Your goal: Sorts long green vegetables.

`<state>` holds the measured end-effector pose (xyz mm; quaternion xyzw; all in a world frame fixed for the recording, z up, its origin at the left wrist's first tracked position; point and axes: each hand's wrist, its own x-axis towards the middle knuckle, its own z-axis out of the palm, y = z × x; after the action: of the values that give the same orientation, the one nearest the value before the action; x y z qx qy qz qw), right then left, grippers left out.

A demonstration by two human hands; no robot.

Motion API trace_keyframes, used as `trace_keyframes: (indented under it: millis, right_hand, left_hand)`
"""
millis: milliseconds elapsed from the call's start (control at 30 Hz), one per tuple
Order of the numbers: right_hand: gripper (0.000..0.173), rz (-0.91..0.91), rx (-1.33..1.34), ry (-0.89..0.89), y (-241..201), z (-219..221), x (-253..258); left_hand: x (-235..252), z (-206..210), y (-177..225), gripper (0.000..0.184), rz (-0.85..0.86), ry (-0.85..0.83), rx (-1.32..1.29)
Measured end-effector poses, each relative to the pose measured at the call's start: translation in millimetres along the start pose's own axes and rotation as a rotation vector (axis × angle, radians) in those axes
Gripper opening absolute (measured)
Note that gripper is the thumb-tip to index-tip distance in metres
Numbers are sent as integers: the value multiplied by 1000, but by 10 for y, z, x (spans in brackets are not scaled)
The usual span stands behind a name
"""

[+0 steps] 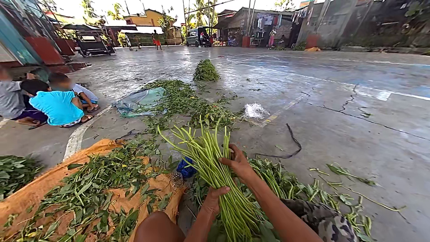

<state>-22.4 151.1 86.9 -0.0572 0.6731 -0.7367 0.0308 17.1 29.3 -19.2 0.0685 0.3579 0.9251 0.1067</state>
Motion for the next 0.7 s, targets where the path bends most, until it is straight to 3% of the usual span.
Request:
trace_keyframes:
  millis: [100,200,267,333,467,633,700]
  right_hand:
    - [48,-62,271,-71,62,74,-32]
    - [42,-184,-55,-98,79,129,-20]
    - [52,-265,-462,-92,65,170,2]
    - [58,-275,-707,-103,27,224,15]
    - [63,-131,-764,-225,-103,271,94]
    - [94,-393,-694,-21,14,107,-108]
    - [105,-243,-728,-179,80,-180,-229]
  left_hand:
    - [-41,78,3,75,-6,125,-7]
    - [-67,155,22,83,-20,181,-8]
    - [-50,160,30,83,-32,182,0]
    - [-28,136,25,81,-36,169,4]
    - [11,69,36,76,-13,136,-12]
    - [-12,32,172,57,144,142,-92]
    - [47,-29,278,61,229,144,-132]
